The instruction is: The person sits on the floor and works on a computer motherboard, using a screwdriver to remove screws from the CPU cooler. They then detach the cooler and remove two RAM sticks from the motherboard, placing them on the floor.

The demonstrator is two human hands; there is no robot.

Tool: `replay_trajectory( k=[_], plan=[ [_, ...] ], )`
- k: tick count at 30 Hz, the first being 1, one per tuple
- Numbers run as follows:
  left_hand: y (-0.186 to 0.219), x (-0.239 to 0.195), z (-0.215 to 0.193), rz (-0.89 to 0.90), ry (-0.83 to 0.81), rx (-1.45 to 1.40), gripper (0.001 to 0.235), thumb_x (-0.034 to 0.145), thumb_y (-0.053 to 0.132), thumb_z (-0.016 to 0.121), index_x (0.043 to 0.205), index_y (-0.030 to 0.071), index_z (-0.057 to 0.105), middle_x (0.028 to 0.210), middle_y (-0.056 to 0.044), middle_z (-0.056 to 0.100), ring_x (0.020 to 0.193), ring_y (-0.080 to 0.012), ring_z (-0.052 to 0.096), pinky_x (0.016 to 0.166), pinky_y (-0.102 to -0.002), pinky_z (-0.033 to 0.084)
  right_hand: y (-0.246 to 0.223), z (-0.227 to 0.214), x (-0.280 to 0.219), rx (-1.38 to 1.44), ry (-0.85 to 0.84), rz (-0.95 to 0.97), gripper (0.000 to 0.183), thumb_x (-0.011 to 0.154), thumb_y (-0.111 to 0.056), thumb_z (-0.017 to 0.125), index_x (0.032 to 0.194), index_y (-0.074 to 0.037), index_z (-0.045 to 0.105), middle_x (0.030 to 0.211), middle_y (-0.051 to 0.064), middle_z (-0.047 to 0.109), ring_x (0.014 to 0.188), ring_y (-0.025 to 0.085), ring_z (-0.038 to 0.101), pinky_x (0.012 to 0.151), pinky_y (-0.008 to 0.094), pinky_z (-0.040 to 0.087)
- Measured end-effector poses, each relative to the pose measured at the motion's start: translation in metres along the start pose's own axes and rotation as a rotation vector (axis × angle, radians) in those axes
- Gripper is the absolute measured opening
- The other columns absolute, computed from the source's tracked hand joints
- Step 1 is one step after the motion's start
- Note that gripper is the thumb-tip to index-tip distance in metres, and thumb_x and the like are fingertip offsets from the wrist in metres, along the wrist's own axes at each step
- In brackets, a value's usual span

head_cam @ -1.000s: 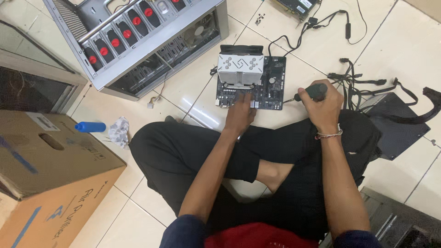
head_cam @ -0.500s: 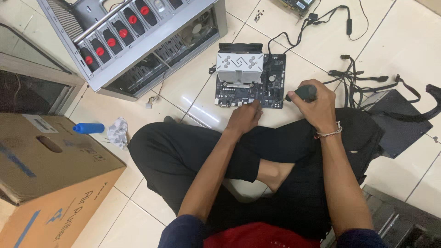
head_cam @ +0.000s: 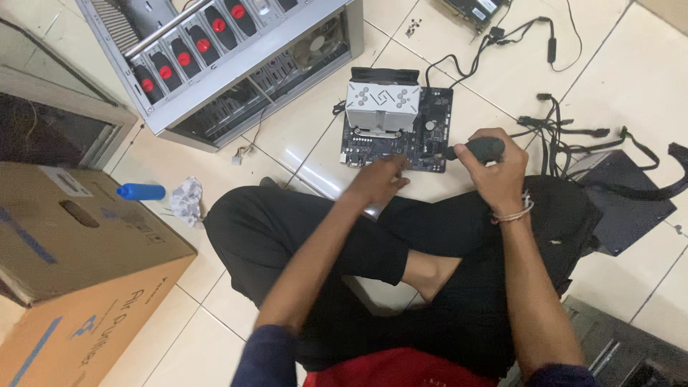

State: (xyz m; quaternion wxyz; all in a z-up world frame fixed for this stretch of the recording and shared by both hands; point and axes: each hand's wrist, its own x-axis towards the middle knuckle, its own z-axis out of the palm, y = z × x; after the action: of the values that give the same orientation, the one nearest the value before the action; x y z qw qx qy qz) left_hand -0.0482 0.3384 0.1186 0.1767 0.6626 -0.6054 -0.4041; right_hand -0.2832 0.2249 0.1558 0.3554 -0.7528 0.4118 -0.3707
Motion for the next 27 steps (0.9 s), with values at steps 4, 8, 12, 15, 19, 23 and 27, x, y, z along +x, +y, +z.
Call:
replay_trajectory(
  k=[4,8,12,15,19,23,27],
  plan=[
    [-0.034,-0.002,-0.046,-0.019,-0.064,0.129,0.034,0.103,0.024,0.065,0.134,0.009,0.070,0.118,-0.020,0.078,0.117,-0.0449,0.073,0.102,-0.063,0.057,-0.035,0.020,-0.005,0.032,-0.003,0.011,0.020,0.100,-0.008,0.090,0.109,-0.004,0.073,0.092,0.021,0.072,0.084,0.031,0.072,0.069,0.040,0.053],
    [-0.087,-0.030,-0.086,-0.174,0.012,0.295,0.030,0.098,0.024,0.070,0.126,0.015,0.076,0.114,-0.013,0.080,0.110,-0.0385,0.077,0.098,-0.056,0.061,-0.060,0.040,-0.006,0.038,-0.063,0.044,0.024,0.095,-0.007,0.092,0.110,-0.004,0.073,0.091,0.017,0.073,0.081,0.029,0.073,0.070,0.038,0.056],
    [-0.134,-0.029,-0.085,-0.321,0.067,0.313,0.045,0.093,0.017,0.077,0.137,0.010,0.070,0.117,-0.021,0.077,0.105,-0.0426,0.078,0.090,-0.058,0.063,-0.056,0.060,-0.010,0.050,-0.084,0.057,0.026,0.098,-0.011,0.090,0.114,-0.001,0.072,0.093,0.018,0.072,0.081,0.028,0.072,0.069,0.038,0.058],
    [-0.116,-0.008,-0.072,-0.284,0.050,0.409,0.056,0.088,0.021,0.083,0.141,0.014,0.068,0.119,-0.018,0.076,0.104,-0.0395,0.079,0.088,-0.056,0.065,-0.062,0.066,-0.013,0.000,-0.082,0.025,0.028,0.097,-0.010,0.091,0.114,0.002,0.071,0.096,0.020,0.073,0.083,0.033,0.074,0.069,0.040,0.059],
    [-0.116,0.017,-0.055,-0.209,0.043,0.483,0.037,0.087,0.015,0.082,0.123,0.007,0.077,0.113,-0.020,0.078,0.094,-0.0397,0.080,0.081,-0.054,0.066,-0.041,0.064,-0.023,-0.016,-0.087,0.020,0.027,0.098,-0.010,0.091,0.115,-0.001,0.072,0.101,0.021,0.073,0.090,0.037,0.075,0.066,0.040,0.058],
    [-0.115,0.018,-0.054,-0.111,0.054,0.534,0.026,0.089,0.008,0.079,0.114,0.000,0.078,0.107,-0.022,0.078,0.088,-0.0392,0.080,0.078,-0.051,0.067,-0.014,0.057,-0.037,0.073,-0.048,0.125,0.027,0.100,-0.009,0.087,0.119,0.000,0.070,0.096,0.019,0.071,0.085,0.027,0.072,0.070,0.037,0.058],
    [-0.088,0.005,-0.050,-0.033,0.027,0.497,0.018,0.092,0.009,0.076,0.105,-0.003,0.079,0.097,-0.022,0.079,0.087,-0.0388,0.081,0.077,-0.049,0.068,-0.028,0.056,-0.039,0.124,0.021,0.171,0.026,0.104,-0.011,0.083,0.123,0.001,0.068,0.079,0.013,0.067,0.072,0.019,0.067,0.062,0.032,0.053]
  ],
)
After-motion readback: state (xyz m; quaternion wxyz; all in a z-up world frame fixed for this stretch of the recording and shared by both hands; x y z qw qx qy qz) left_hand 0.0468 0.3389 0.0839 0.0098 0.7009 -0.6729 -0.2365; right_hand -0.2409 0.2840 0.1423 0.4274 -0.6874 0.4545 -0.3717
